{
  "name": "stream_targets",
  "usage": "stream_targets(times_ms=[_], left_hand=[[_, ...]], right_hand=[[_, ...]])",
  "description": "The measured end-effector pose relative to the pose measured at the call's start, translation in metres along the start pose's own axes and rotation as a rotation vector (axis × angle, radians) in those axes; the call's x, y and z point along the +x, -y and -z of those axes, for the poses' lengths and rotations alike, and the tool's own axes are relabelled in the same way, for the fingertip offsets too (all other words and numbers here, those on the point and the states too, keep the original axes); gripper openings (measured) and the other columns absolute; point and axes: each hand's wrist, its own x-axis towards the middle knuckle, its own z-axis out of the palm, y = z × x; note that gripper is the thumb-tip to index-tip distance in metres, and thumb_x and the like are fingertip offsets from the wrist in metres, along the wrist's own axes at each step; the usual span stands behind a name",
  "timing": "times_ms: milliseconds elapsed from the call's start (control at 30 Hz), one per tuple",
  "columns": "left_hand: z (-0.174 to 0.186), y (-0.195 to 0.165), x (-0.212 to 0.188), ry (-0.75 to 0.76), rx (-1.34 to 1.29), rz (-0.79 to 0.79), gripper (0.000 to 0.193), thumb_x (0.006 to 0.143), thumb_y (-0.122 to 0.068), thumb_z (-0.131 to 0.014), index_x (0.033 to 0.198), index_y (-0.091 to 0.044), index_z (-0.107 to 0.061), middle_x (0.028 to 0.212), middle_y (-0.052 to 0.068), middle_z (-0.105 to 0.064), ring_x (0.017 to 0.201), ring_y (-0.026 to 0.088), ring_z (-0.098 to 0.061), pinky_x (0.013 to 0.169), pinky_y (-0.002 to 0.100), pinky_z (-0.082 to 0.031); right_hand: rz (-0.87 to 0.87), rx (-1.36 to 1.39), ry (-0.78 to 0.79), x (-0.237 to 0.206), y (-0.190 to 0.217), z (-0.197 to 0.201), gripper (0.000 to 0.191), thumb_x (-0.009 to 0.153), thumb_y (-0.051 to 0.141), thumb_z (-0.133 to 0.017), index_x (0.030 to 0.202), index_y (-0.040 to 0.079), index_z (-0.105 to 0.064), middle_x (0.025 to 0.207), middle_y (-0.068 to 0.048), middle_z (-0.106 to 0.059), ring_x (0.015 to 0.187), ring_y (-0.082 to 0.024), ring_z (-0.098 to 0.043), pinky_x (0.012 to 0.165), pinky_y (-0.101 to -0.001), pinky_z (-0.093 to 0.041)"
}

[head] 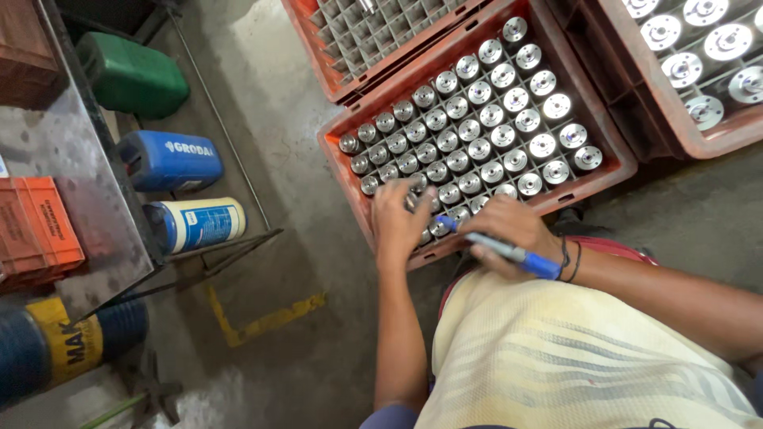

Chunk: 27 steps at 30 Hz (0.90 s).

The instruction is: The person repeatedly picks small cylindrical metal parts from a crate, marks each with a blue marker, and places them back into the crate. The process continues across multiple crates in a systematic manner.

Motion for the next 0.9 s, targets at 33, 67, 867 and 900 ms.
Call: stream_targets(times_ms=[33, 67, 867, 900], left_hand=[[-0.003, -0.005, 0.000, 0.020, 0.091, 0.009, 0.038, 0.080, -0.034, -0.077, 0.106, -0.006, -0.075, 0.105, 0.015, -0.067, 0.104, 0.036, -0.060, 0.091, 0.047, -0.046], [-0.004, -0.008, -0.002, 0.041, 0.184, 0.027, 0.042, 0.075, -0.035, -0.077, 0.105, -0.005, -0.075, 0.102, 0.016, -0.065, 0.102, 0.037, -0.059, 0.088, 0.048, -0.047], [0.055, 0.038, 0.002, -0.050, -0.196, -0.107, 0.042, 0.060, -0.015, -0.085, 0.100, -0.010, -0.075, 0.094, 0.004, -0.075, 0.082, 0.019, -0.073, 0.073, 0.034, -0.060], [0.057, 0.038, 0.000, -0.091, -0.556, -0.048, 0.043, 0.067, -0.017, -0.083, 0.108, -0.011, -0.071, 0.098, 0.004, -0.074, 0.081, 0.018, -0.072, 0.066, 0.032, -0.058]], right_hand=[[-0.053, -0.008, -0.036, 0.000, -0.003, 0.003, 0.023, 0.086, 0.009, -0.065, 0.108, 0.002, -0.066, 0.088, -0.012, -0.067, 0.075, -0.028, -0.062, 0.071, -0.0398, -0.048], [-0.108, -0.008, -0.067, -0.003, -0.002, 0.006, 0.022, 0.087, 0.009, -0.065, 0.108, 0.002, -0.066, 0.089, -0.012, -0.068, 0.076, -0.027, -0.063, 0.072, -0.0387, -0.049], [-0.322, 0.010, -0.120, -0.018, -0.004, 0.020, 0.021, 0.094, 0.008, -0.062, 0.113, -0.001, -0.066, 0.094, -0.014, -0.070, 0.081, -0.026, -0.069, 0.075, -0.0341, -0.054], [-0.324, -0.003, -0.128, -0.017, -0.003, 0.020, 0.021, 0.094, 0.009, -0.062, 0.112, -0.001, -0.066, 0.094, -0.014, -0.070, 0.082, -0.026, -0.069, 0.075, -0.0341, -0.054]])
